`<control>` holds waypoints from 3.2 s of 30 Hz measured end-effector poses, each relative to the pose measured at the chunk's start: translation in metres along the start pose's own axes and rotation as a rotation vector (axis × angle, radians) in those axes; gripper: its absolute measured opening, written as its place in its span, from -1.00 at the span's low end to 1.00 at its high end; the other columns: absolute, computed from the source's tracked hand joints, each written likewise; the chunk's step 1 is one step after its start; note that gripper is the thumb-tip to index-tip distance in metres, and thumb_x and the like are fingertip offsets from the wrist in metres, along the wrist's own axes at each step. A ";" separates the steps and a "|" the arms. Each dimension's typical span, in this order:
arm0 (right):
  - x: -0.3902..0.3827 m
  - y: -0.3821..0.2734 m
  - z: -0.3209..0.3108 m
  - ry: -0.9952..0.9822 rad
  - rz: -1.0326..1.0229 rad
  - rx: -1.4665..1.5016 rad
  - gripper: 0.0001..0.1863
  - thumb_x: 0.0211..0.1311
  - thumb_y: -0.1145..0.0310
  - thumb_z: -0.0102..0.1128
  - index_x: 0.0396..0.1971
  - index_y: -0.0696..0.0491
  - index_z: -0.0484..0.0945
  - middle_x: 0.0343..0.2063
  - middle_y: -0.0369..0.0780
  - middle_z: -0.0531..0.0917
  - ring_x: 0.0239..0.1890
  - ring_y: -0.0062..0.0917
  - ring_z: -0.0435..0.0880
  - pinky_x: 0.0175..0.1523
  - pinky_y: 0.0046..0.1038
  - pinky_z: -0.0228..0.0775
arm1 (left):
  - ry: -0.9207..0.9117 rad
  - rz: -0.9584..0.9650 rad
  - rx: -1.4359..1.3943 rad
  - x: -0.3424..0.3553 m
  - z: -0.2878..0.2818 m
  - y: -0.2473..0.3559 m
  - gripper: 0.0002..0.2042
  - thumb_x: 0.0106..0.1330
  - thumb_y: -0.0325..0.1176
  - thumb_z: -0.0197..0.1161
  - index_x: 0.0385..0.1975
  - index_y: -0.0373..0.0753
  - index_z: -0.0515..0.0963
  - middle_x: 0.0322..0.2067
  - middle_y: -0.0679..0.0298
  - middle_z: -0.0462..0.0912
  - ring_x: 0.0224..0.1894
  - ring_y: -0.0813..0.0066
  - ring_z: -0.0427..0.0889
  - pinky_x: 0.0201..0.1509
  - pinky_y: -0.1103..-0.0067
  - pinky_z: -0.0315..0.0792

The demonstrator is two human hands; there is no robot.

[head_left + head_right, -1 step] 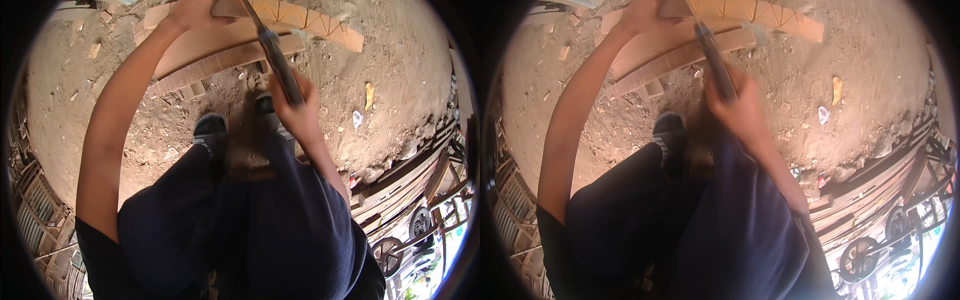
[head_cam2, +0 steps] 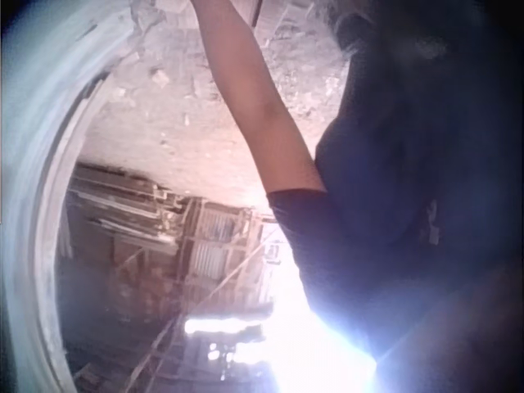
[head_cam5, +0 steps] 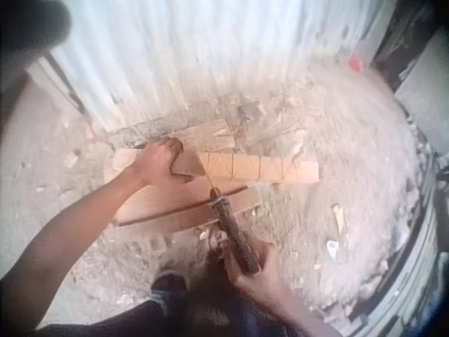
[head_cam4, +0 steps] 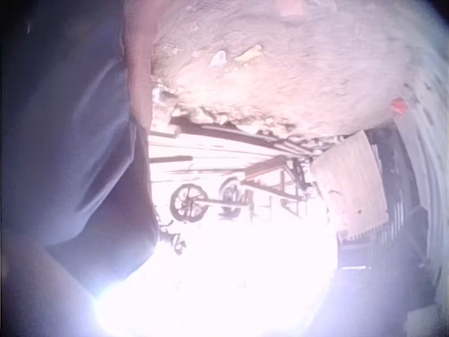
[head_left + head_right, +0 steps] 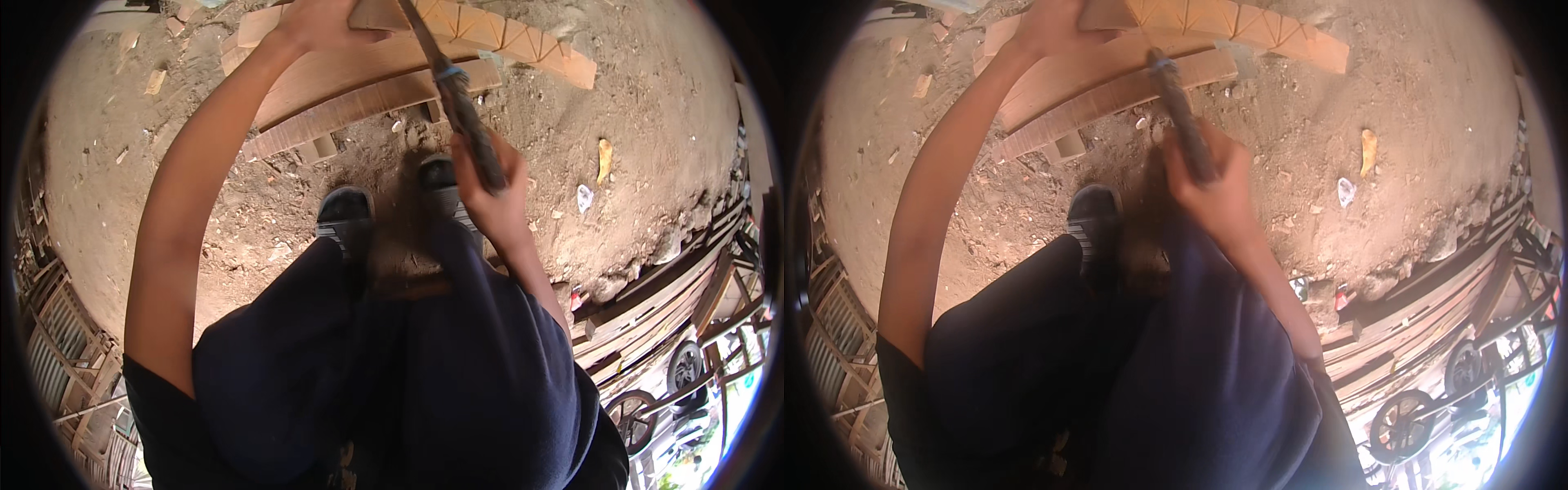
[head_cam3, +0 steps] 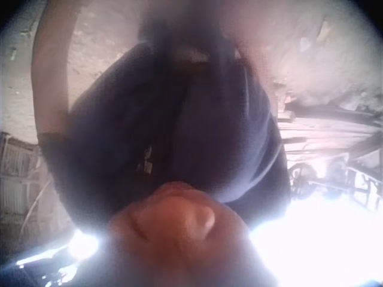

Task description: The person uses a hand saw to cut a piece of wood that is placed on a wooden support. They hold the wood steady with their left hand while sawing with their right hand, creating a straight cut along the marked line.

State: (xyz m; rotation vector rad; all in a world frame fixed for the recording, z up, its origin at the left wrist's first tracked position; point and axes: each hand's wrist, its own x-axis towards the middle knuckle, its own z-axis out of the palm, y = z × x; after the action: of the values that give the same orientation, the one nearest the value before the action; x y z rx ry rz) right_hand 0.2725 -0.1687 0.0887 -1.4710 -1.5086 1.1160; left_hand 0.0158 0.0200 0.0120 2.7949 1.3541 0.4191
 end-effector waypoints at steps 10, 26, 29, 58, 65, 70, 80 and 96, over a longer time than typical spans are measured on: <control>0.021 0.003 0.009 0.004 0.025 0.095 -0.82 0.24 0.41 0.18 -0.49 0.21 0.54 -0.72 -0.28 0.52 -0.65 -0.71 0.44 -0.54 -0.50 0.28 | 0.041 0.015 0.004 0.000 0.002 -0.002 -0.34 -0.16 0.18 0.44 -0.30 -0.35 0.51 -0.32 0.01 0.58 -0.18 0.02 0.58 -0.05 0.26 0.43; 0.034 -0.014 0.005 -0.018 0.075 0.114 -0.83 0.22 0.40 0.18 -0.43 0.22 0.56 -0.66 -0.18 0.56 -0.63 -0.58 0.48 -0.46 -0.44 0.34 | 0.021 0.015 0.023 0.006 0.005 -0.001 -0.29 -0.14 0.25 0.41 -0.28 -0.38 0.52 -0.27 0.01 0.60 -0.15 0.03 0.57 -0.03 0.25 0.43; 0.053 -0.013 0.015 -0.046 0.062 0.040 -0.81 0.24 0.37 0.18 -0.44 0.21 0.55 -0.68 -0.17 0.54 -0.62 -0.61 0.48 -0.46 -0.43 0.33 | -0.024 -0.006 0.029 0.003 0.001 -0.003 -0.29 -0.14 0.22 0.41 -0.27 -0.39 0.52 -0.26 0.00 0.60 -0.15 0.01 0.57 -0.02 0.24 0.43; 0.010 0.005 -0.002 0.007 0.030 0.026 -0.83 0.30 0.40 0.16 -0.37 0.22 0.57 -0.66 -0.37 0.50 -0.55 -0.81 0.41 -0.48 -0.62 0.23 | 0.052 0.006 0.030 0.000 0.007 -0.001 -0.33 -0.16 0.15 0.45 -0.28 -0.38 0.52 -0.28 -0.05 0.59 -0.17 -0.04 0.58 -0.07 0.22 0.46; 0.035 0.001 0.016 -0.029 0.001 0.026 -0.84 0.27 0.42 0.18 -0.46 0.20 0.54 -0.70 -0.37 0.45 -0.59 -0.79 0.36 -0.52 -0.56 0.21 | -0.145 -0.136 -0.062 0.013 -0.003 0.002 -0.32 -0.17 0.14 0.46 -0.26 -0.39 0.52 -0.23 -0.05 0.58 -0.10 0.00 0.56 -0.03 0.24 0.44; 0.000 0.003 -0.006 -0.022 0.114 0.109 -0.87 0.27 0.45 0.17 -0.37 0.21 0.58 -0.68 -0.35 0.47 -0.55 -0.79 0.40 -0.48 -0.58 0.25 | -0.055 -0.077 -0.113 0.010 0.004 0.000 -0.32 -0.16 0.11 0.47 -0.23 -0.41 0.52 -0.25 -0.08 0.58 -0.12 -0.07 0.55 0.01 0.23 0.43; 0.006 0.009 -0.005 -0.024 0.008 -0.007 -0.83 0.27 0.39 0.18 -0.39 0.21 0.55 -0.68 -0.34 0.48 -0.59 -0.76 0.38 -0.49 -0.55 0.24 | -0.061 -0.060 0.019 0.009 0.001 -0.018 -0.29 -0.19 0.11 0.48 -0.19 -0.41 0.53 -0.21 -0.12 0.60 -0.07 -0.12 0.54 0.08 0.23 0.41; 0.030 0.001 0.007 -0.003 0.047 0.107 -0.84 0.18 0.42 0.20 -0.48 0.22 0.54 -0.68 -0.09 0.56 -0.67 -0.48 0.50 -0.46 -0.39 0.37 | 0.031 0.017 -0.017 0.008 0.011 -0.015 -0.33 -0.20 0.11 0.48 -0.27 -0.40 0.52 -0.29 -0.05 0.59 -0.14 -0.03 0.56 -0.01 0.26 0.43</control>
State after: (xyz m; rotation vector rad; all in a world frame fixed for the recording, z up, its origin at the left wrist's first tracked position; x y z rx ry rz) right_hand 0.2642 -0.1393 0.0830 -1.4388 -1.4008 1.2085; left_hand 0.0112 0.0368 0.0014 2.8005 1.3266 0.4745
